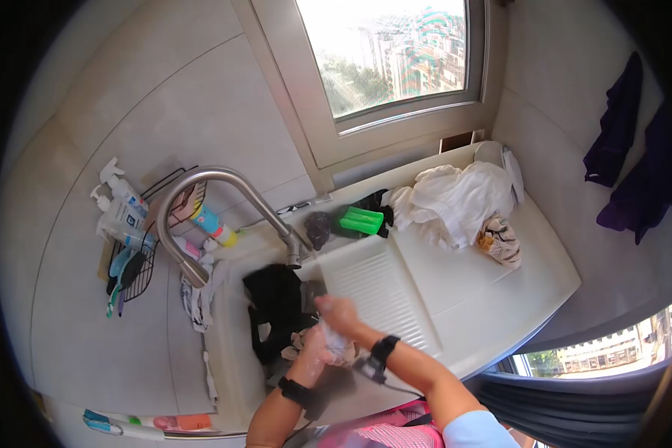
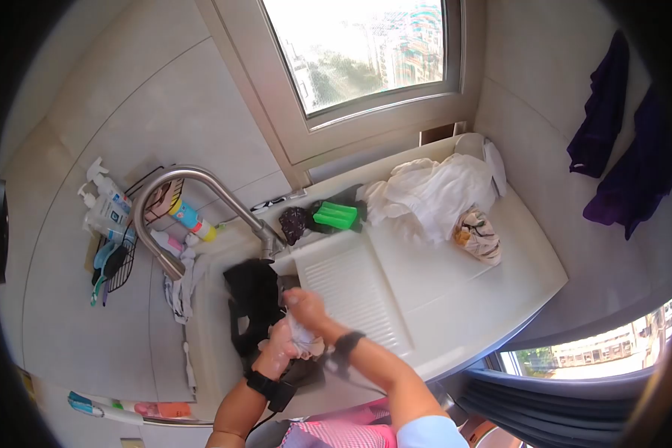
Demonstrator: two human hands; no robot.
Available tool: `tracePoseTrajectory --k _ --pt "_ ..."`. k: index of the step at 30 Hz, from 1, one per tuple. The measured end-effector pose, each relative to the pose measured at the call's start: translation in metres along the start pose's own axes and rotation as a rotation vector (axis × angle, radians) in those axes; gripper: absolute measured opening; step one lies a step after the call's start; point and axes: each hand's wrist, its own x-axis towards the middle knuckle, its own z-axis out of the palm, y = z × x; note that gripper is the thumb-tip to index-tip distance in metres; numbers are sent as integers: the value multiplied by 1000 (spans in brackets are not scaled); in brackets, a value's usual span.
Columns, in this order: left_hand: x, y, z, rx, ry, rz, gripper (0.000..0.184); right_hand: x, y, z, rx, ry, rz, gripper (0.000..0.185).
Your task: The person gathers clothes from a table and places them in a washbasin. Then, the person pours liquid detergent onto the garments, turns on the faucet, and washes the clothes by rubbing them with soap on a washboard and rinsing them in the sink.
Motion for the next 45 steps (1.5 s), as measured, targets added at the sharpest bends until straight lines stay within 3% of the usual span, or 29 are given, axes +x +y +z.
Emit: tracePoseTrajectory --k 1,2,3,4,7,8,9,11,14,15,18,19,20,21,22,25,26,27,29,31,32,33,35,36,38,40,41,42,45 --pt "7 -4 -1 -163 132 -191 35 3 2 0 -206 37 123 14" --pt "16 -14 -32 -310 -63 -81 39 -7 4 9 13 35 -16 19" --pt "11 -5 -21 -303 -13 -93 41 -19 8 18 221 35 -165 24" --pt "4 5 -16 -326 2 -89 42 -37 4 39 -213 -87 -280 17" --pt "-13 24 8 -394 27 -125 47 -22 -9 17 43 24 -174 35" --pt "-27 45 49 -453 76 -229 39 -3 -19 1 -140 -57 152 39" --pt "-43 54 54 -227 67 -167 35 13 -15 -16 -52 -117 259 42" --pt "-59 77 53 220 25 -22 29 24 4 -37 3 -367 35 42" --pt "-78 109 44 -78 -67 186 34 33 1 -79 -104 -671 -76 40" --pt "-79 113 39 -246 -107 225 35 33 15 -81 32 -623 23 35" --pt "-61 102 38 -473 69 131 34 34 23 -75 393 -421 297 18" --pt "-37 75 8 -367 309 148 27 28 -7 -64 476 -370 302 17" --pt "-28 62 7 -336 229 100 25 21 -29 -42 560 -318 308 17" --pt "-19 49 3 -305 149 53 23 9 -29 -6 484 -164 -179 16" --pt "-16 38 0 -266 141 54 24 -14 -48 8 296 -262 -115 16" --pt "-23 24 -10 -238 234 -56 29 -24 -25 38 72 -54 -266 12" --pt "-21 25 -8 -222 246 -106 32 -8 -14 34 252 9 -53 10" --pt "-18 33 11 -166 228 -191 30 8 -6 26 132 38 135 8" --pt "-26 44 27 -189 297 -133 33 -1 -18 31 37 90 -51 10" --pt "1 22 -26 -499 -195 80 35 -17 -39 32 36 -12 -346 18" --pt "-21 44 4 -342 34 -7 36 -12 -34 33 0 -44 -360 23" --pt "-45 68 37 -197 246 -127 38 4 -31 33 18 -49 -195 29" --pt "-54 80 48 -43 119 -147 34 37 -27 14 30 -55 38 35" --pt "-57 86 44 312 86 -124 32 50 -27 6 38 -53 110 36" --pt "-59 105 31 1015 10 -63 30 61 -40 -7 176 -75 74 40" --pt "-57 131 27 1305 181 127 30 71 -40 -16 213 -2 -104 34" --pt "-66 159 44 1195 208 102 35 72 -39 -21 237 40 -195 32" --pt "-74 175 54 1097 338 172 41 68 -39 -29 257 -14 -122 29" --pt "-98 223 83 700 321 277 39 52 -45 -47 234 -229 -23 29"
